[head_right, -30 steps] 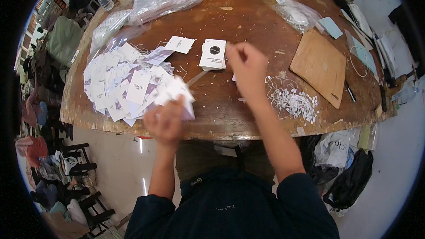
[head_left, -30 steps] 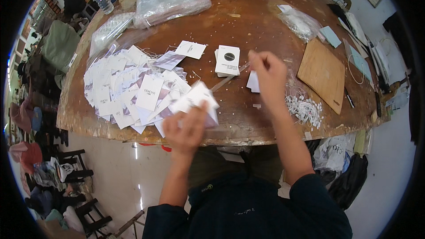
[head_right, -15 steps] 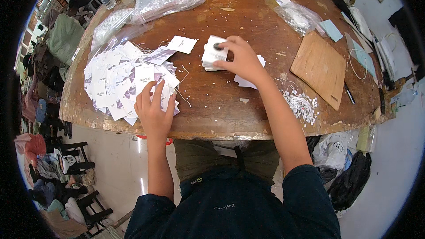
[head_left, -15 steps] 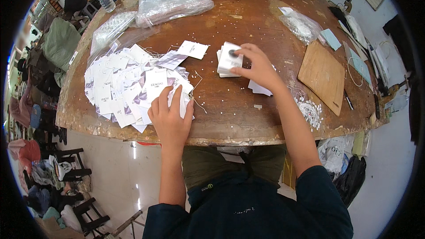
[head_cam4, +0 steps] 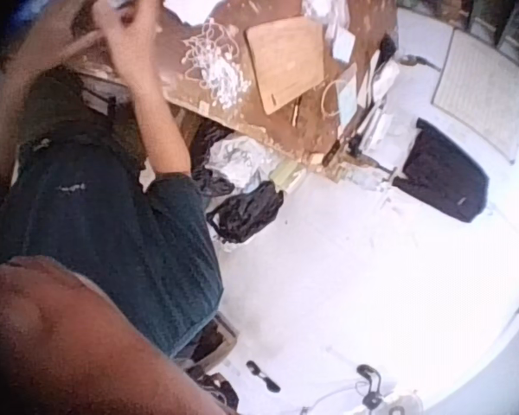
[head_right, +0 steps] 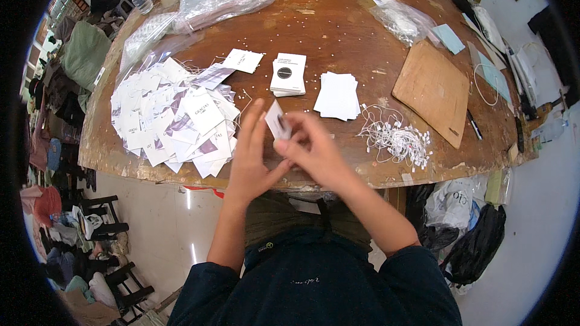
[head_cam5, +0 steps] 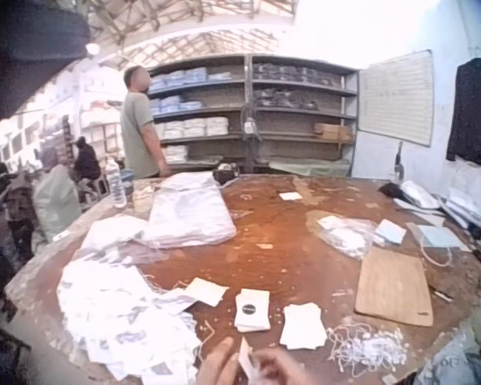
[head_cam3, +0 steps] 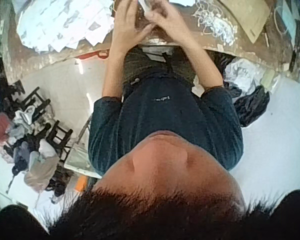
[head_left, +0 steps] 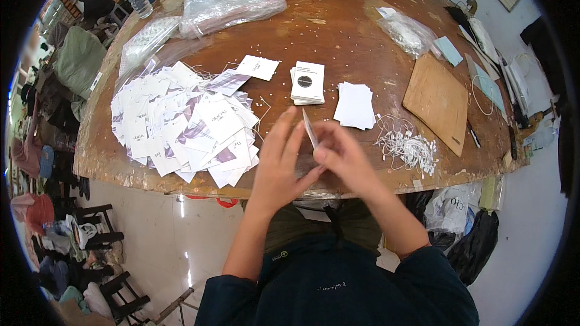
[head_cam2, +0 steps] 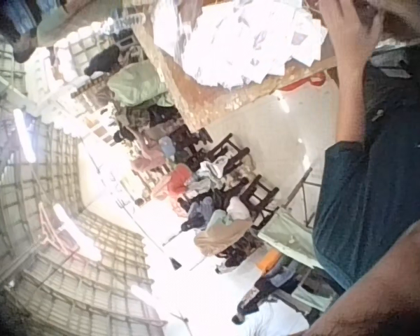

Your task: The person repeatedly picks up small white cards and thin white strings from a wooden table, inserts the strings into the cards, and places the assembled units into a growing stack. The person handles the cards and strings by hand throughout the clip.

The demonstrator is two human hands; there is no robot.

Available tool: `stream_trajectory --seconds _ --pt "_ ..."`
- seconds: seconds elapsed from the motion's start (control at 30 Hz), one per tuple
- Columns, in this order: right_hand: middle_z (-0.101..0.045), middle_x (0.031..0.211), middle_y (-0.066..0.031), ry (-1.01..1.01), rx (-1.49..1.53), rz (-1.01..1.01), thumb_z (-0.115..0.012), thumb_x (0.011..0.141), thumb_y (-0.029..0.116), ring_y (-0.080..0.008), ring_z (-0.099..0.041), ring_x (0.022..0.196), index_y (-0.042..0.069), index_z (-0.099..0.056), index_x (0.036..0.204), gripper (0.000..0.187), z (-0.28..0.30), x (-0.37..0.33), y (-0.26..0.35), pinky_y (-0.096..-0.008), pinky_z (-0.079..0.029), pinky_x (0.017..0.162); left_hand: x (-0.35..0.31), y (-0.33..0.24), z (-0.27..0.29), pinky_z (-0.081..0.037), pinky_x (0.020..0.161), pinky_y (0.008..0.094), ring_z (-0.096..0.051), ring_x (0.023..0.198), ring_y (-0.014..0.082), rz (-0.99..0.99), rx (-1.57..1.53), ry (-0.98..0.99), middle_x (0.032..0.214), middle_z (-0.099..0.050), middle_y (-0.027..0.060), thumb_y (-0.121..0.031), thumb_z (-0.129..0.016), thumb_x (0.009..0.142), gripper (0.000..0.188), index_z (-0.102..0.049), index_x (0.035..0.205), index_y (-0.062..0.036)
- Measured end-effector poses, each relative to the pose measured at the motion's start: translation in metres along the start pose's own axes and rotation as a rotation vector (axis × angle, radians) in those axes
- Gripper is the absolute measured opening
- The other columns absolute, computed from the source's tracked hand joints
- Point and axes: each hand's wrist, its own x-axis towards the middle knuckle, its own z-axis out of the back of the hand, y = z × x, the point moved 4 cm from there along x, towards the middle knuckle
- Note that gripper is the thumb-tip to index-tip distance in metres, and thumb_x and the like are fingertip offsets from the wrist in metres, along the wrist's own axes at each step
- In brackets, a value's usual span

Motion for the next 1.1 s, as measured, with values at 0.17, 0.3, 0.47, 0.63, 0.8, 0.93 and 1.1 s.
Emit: stream_trajectory --seconds 0.17,0.3,0.47,0.63,0.8,0.93,1.1 --pt "-0.059 0.107 -0.0092 -0.046 -0.418 0.259 -0.076 0.085 0.032 -0.0164 -0.059 0.089 0.001 -0.059 0.117 0.048 0.003 -0.017 0.012 -0.0302 -0.050 0.074 -0.010 0.010 -0.022 -0.047 0.099 0.0394 -0.060 0.119 0.0311 0.292 -0.382 0.041 0.128 -0.060 0.0218 -0.010 -0.048 0.099 0.040 -0.049 0.138 0.0026" --pt "-0.060 0.117 -0.0138 -0.479 -1.252 0.501 -0.077 0.079 0.040 -0.0369 -0.054 0.109 0.000 -0.063 0.113 0.055 0.063 0.008 0.042 -0.0456 -0.044 0.095 -0.025 0.019 -0.028 -0.054 0.089 0.0345 -0.068 0.099 0.0255 0.660 -0.900 0.056 0.113 -0.066 0.0200 -0.017 -0.044 0.103 0.045 -0.041 0.141 0.0068" --pt "-0.043 0.148 -0.0180 -0.195 -1.424 0.156 -0.080 0.071 0.047 -0.0366 -0.043 0.134 0.016 -0.061 0.132 0.071 0.112 0.039 0.023 -0.0458 -0.038 0.109 -0.031 0.023 -0.027 -0.059 0.077 0.0359 -0.071 0.084 0.0274 0.717 -0.986 0.058 0.109 -0.067 0.0204 -0.020 -0.046 0.102 0.039 -0.045 0.134 0.0037" --pt "-0.047 0.145 -0.0181 -0.203 -1.414 0.210 -0.079 0.072 0.049 -0.0370 -0.045 0.132 0.015 -0.066 0.125 0.064 0.114 0.039 0.020 -0.0463 -0.039 0.108 -0.034 0.026 -0.027 -0.056 0.075 0.0310 -0.069 0.084 0.0216 0.768 -1.067 0.041 0.111 -0.066 0.0161 -0.018 -0.048 0.102 0.039 -0.046 0.135 0.0026" --pt "-0.053 0.139 -0.0176 -0.266 -1.443 0.275 -0.078 0.073 0.048 -0.0360 -0.051 0.125 0.013 -0.067 0.123 0.062 0.113 0.035 0.024 -0.0444 -0.042 0.105 -0.033 0.028 -0.027 -0.061 0.072 0.0390 -0.071 0.083 0.0301 0.813 -1.018 0.018 0.110 -0.065 0.0222 -0.021 -0.045 0.102 0.038 -0.044 0.132 0.0022" --pt "-0.058 0.132 -0.0159 -0.327 -1.347 0.383 -0.077 0.076 0.044 -0.0351 -0.056 0.118 0.009 -0.067 0.120 0.058 0.114 0.031 0.032 -0.0421 -0.046 0.100 -0.026 0.027 -0.023 -0.062 0.073 0.0431 -0.070 0.089 0.0325 0.768 -1.193 -0.078 0.110 -0.064 0.0242 -0.021 -0.045 0.102 0.036 -0.042 0.132 -0.0005" --pt "-0.060 0.128 -0.0146 -0.369 -1.217 0.615 -0.080 0.073 0.035 -0.0351 -0.058 0.115 0.008 -0.065 0.119 0.055 0.090 0.007 0.060 -0.0420 -0.048 0.096 -0.023 0.024 -0.022 -0.060 0.078 0.0379 -0.066 0.099 0.0250 0.829 -1.177 -0.102 0.113 -0.063 0.0184 -0.023 -0.042 0.104 0.036 -0.041 0.134 -0.0036"
